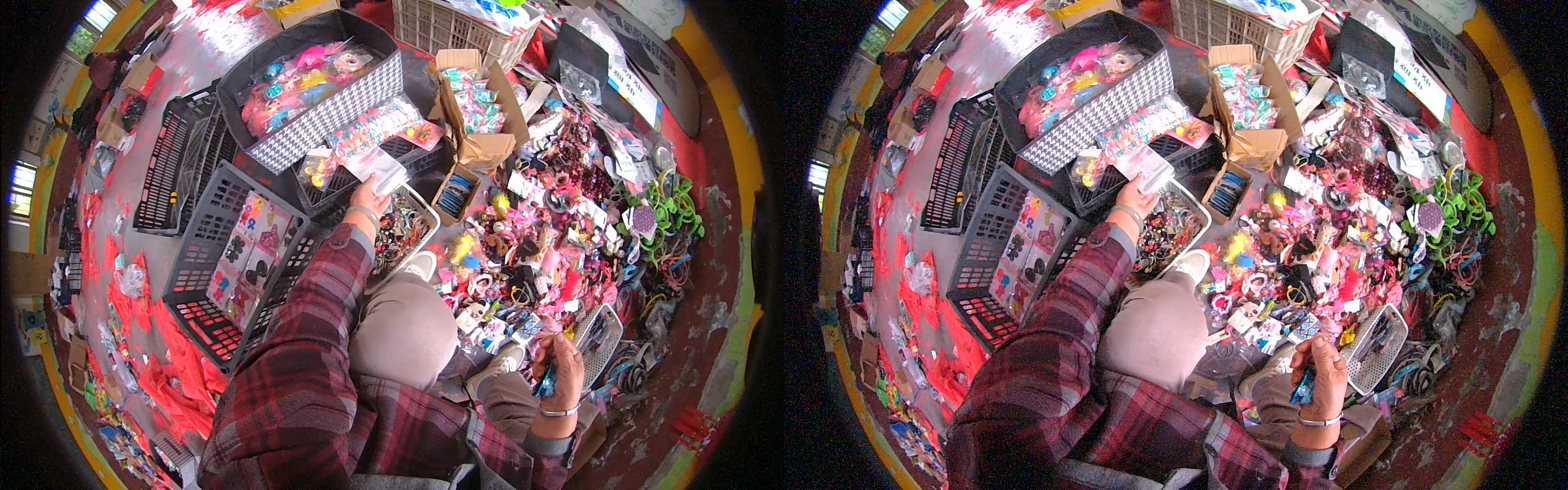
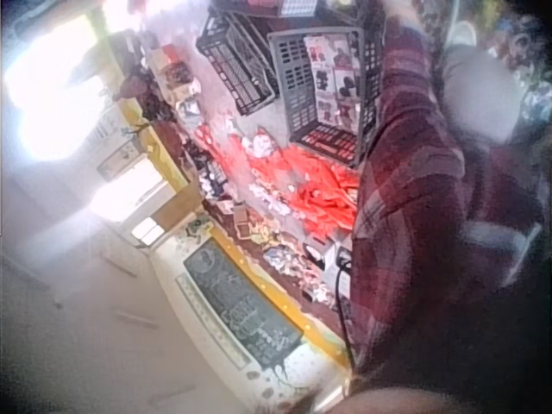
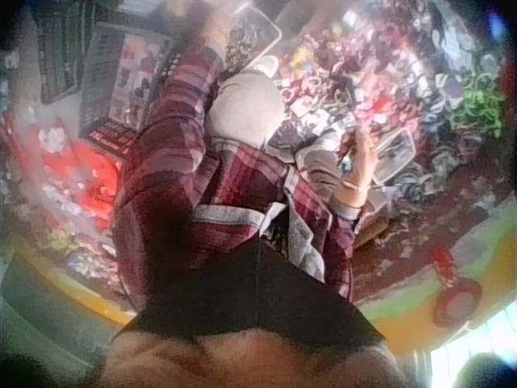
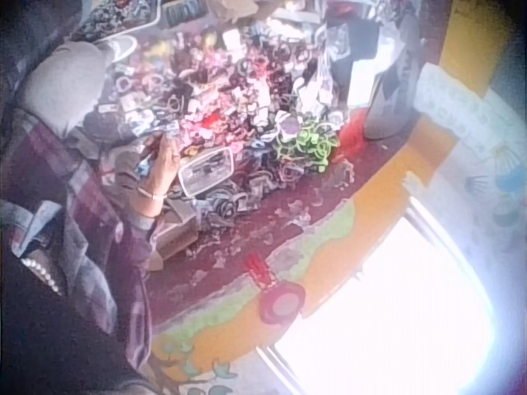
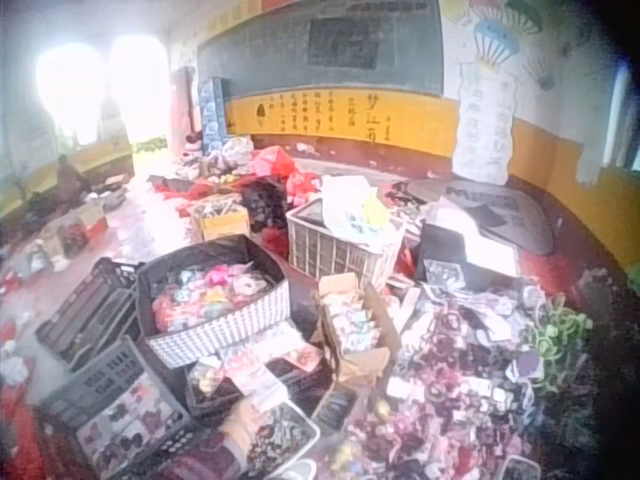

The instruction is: The person sits on the floor and packs small hair accessories into clear plastic bags. They pick up items like blue and pink hair scrunchies, place them into bags, and seal them before setting them aside.

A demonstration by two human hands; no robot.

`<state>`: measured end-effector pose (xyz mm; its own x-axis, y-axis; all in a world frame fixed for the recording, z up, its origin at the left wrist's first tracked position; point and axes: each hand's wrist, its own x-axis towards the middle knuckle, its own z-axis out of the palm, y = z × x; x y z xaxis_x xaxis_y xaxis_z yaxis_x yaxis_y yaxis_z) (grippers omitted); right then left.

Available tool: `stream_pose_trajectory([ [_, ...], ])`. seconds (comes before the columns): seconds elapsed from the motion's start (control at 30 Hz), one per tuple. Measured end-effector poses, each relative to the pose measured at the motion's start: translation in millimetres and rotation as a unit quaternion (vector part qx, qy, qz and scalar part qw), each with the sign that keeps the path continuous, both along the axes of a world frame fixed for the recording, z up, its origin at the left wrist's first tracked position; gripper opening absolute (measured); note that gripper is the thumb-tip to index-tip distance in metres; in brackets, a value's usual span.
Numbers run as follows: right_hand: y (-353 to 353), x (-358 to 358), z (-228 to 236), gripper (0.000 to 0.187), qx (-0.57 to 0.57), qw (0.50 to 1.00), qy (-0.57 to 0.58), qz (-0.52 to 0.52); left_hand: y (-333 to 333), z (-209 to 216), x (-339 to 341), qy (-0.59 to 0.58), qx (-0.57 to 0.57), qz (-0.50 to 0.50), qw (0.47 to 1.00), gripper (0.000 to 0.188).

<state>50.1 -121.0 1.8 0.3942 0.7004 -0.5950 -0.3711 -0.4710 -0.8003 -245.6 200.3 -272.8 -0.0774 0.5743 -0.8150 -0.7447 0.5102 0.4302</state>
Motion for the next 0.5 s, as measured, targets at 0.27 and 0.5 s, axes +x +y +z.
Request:
stream_pose_trajectory([
  [0.27,1,1,-9,0.031,0.007,1.000,0.010,0.020,13,8,6,-0.058,0.102,0.017,0.993,0.017],
  [0.5,12,5,-33,0.024,0.035,0.993,-0.059,0.094,-75,98,75,-0.167,0.166,-0.219,0.947,0.019],
])
